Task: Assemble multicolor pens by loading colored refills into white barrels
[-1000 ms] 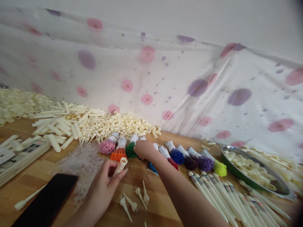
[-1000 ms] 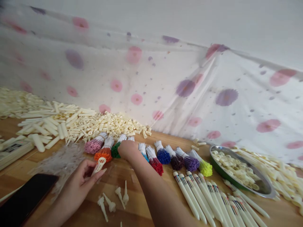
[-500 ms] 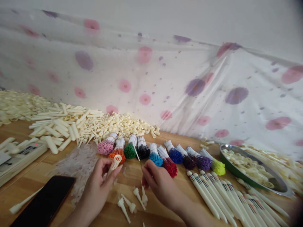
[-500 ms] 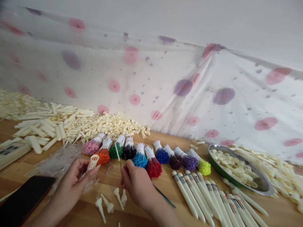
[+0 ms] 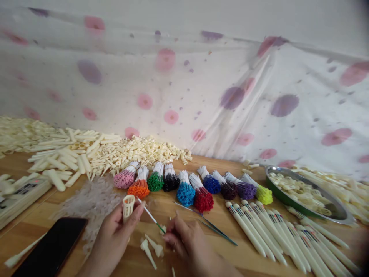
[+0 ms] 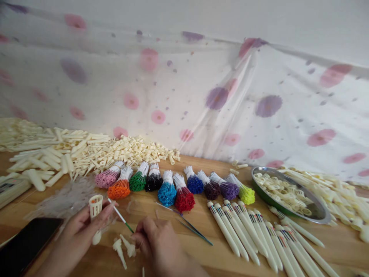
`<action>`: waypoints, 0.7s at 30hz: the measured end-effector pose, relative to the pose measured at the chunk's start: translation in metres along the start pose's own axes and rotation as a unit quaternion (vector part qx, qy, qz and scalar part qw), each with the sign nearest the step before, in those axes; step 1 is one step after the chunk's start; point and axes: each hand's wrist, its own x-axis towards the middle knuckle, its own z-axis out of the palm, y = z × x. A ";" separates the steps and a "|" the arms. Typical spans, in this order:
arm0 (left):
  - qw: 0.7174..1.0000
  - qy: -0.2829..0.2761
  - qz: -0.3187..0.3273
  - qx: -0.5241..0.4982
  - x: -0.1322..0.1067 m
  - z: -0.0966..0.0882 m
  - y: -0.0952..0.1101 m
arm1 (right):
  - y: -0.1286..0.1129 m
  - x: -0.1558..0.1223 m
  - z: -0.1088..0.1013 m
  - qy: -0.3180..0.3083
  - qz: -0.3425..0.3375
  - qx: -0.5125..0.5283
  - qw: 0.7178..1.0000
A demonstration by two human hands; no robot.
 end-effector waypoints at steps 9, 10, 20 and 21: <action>0.991 -0.123 -0.016 0.047 -0.005 0.004 -0.008 | -0.008 0.012 0.006 -0.045 0.049 -0.038 0.997; 0.992 -0.113 -0.011 0.053 -0.003 0.003 -0.009 | -0.009 0.019 -0.001 -0.047 0.055 -0.053 0.996; 0.996 -0.008 0.016 0.091 0.008 -0.007 0.005 | 0.012 0.148 -0.060 -0.054 0.195 -0.200 0.959; 0.995 -0.001 0.014 0.099 0.009 -0.008 0.006 | 0.013 0.153 -0.058 -0.076 0.204 -0.213 0.953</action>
